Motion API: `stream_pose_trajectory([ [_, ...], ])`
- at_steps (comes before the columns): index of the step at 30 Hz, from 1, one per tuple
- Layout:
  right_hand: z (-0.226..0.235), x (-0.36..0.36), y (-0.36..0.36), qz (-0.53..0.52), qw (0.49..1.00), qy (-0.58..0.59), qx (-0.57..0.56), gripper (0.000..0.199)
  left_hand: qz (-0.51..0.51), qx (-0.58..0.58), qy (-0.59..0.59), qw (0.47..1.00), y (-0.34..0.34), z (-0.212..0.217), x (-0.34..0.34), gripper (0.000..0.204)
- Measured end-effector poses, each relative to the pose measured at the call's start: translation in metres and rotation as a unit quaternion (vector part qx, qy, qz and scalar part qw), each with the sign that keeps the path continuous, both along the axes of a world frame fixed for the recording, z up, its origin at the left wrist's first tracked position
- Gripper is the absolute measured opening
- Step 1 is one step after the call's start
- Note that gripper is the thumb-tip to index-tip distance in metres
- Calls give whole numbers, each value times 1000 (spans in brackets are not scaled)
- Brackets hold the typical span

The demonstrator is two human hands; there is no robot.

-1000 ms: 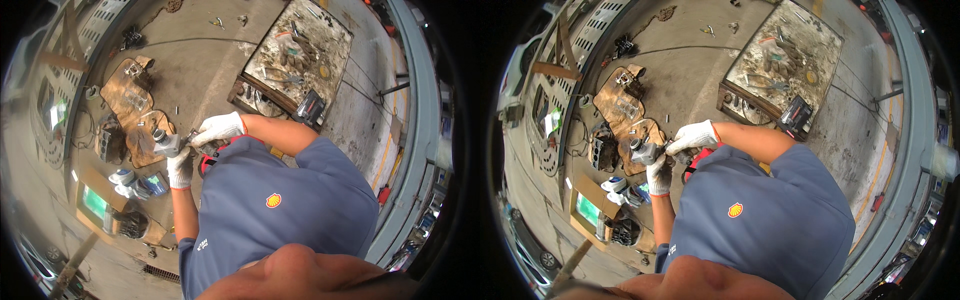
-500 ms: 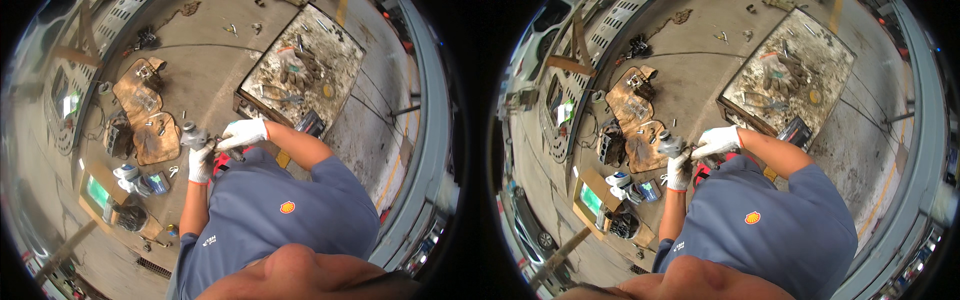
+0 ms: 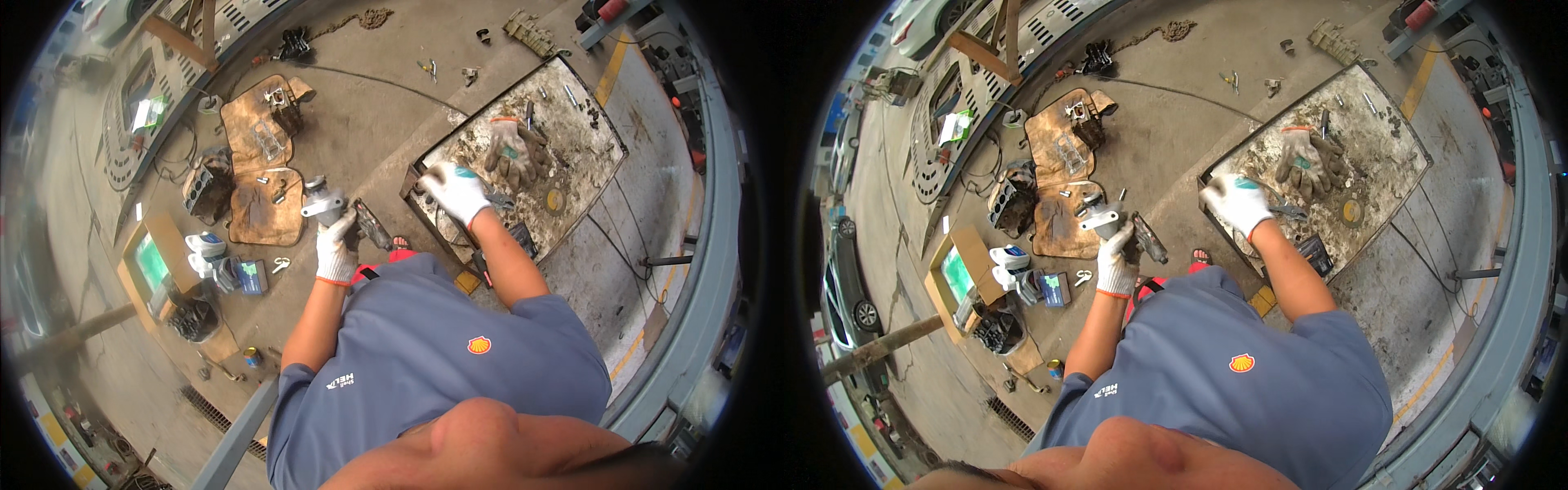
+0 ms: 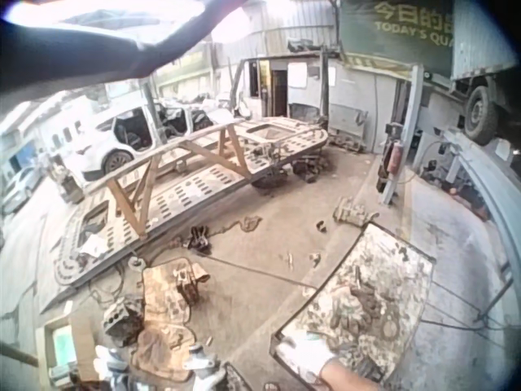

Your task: The person sits on the floor and assembles an exhaust pipe with a flange. They apply sealant to the flange, attach it to the pipe, and inspect the connection. The person handles the pipe and flange repeatedly to ensure proper alignment.

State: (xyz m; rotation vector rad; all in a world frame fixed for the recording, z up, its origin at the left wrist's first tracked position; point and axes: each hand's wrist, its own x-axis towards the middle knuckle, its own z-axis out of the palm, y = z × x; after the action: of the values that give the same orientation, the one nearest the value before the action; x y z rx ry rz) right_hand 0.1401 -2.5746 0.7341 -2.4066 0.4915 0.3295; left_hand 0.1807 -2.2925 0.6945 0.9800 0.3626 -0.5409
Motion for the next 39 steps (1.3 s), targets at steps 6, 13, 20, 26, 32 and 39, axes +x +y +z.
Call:
stream_pose_trajectory([
  [6,-107,-7,-42,-96,967,46,-230,62,106,-42,0,993,34,-5,8,27],
  [13,-129,8,-32,-134,953,74,-261,56,153,-5,-48,987,89,17,4,36],
  [20,-56,31,51,-72,985,-153,31,38,239,29,-47,970,148,16,6,36],
  [26,47,15,223,114,951,-159,238,22,318,32,-36,947,178,7,21,41],
  [32,34,21,265,158,949,-171,212,25,346,29,-53,936,191,5,14,42],
  [39,29,28,274,219,947,-149,179,26,373,67,-37,925,192,6,-2,42],
])
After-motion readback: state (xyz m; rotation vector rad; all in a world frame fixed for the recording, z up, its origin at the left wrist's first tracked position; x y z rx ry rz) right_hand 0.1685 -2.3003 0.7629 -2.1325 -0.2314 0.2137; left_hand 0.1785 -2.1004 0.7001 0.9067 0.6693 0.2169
